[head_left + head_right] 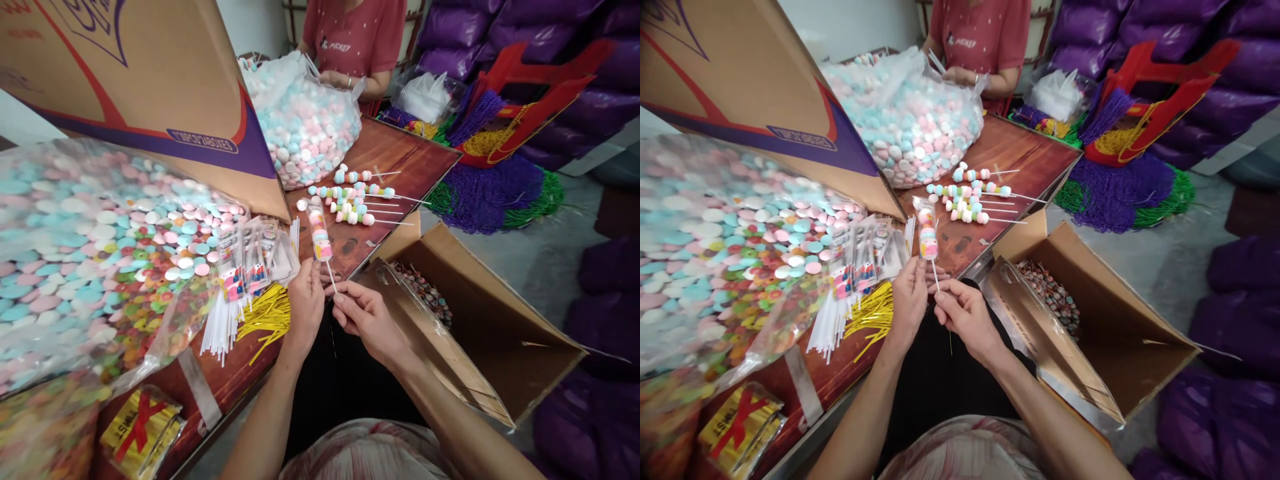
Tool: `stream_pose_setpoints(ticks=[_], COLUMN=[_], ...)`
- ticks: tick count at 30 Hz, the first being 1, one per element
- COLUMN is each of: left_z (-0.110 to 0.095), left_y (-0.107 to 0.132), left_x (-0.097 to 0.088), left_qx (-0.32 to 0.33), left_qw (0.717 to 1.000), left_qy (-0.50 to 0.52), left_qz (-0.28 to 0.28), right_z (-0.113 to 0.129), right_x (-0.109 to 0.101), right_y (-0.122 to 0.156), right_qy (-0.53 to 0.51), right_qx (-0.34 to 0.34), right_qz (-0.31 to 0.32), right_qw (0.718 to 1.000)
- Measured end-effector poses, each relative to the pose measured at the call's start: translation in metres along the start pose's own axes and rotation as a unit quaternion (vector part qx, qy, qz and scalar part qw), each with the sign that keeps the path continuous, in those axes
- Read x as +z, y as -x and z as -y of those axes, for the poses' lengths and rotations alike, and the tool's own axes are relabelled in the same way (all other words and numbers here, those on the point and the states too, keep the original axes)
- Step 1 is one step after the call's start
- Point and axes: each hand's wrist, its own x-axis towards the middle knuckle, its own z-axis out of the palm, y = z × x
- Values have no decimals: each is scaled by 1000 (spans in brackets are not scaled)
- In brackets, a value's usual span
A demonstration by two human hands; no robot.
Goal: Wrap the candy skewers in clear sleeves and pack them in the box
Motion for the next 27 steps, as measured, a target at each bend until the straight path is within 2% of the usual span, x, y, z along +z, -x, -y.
stream_pose_setpoints(ticks=[4,9,11,14,16,19,22,25,27], left_z=[0,0,-1,-4,-6,-8,-12,-18,-23], left_y=[-1,-2,-1,1,3,8,10,6,1], left_x=[-6,-9,-9,-13,-20,-31,-35,-29,-21], left_qx=[44,72,110,178,186,126,-1,-122,-167], left_qw=[998,987,976,961,961,976,992,964,942], left_qy=[-45,-143,-187,-206,-184,-119,43,228,283], left_qz=[9,-10,-7,49,94,132,120,69,66], right_z=[0,-5,-5,0,5,10,8,2,-3], right_x=[-2,-1,1,3,3,2,0,-1,1], right_y=[3,1,-2,-8,-9,-8,-6,-4,-3], right_qy=[-48,-65,-68,-60,-29,69,178,258,298], right_qx=[24,15,8,-6,-20,-68,-128,-148,-148], right_qz=[20,5,-10,-29,-30,-36,-57,-70,-69], right_qw=[998,998,998,998,999,995,974,952,941])
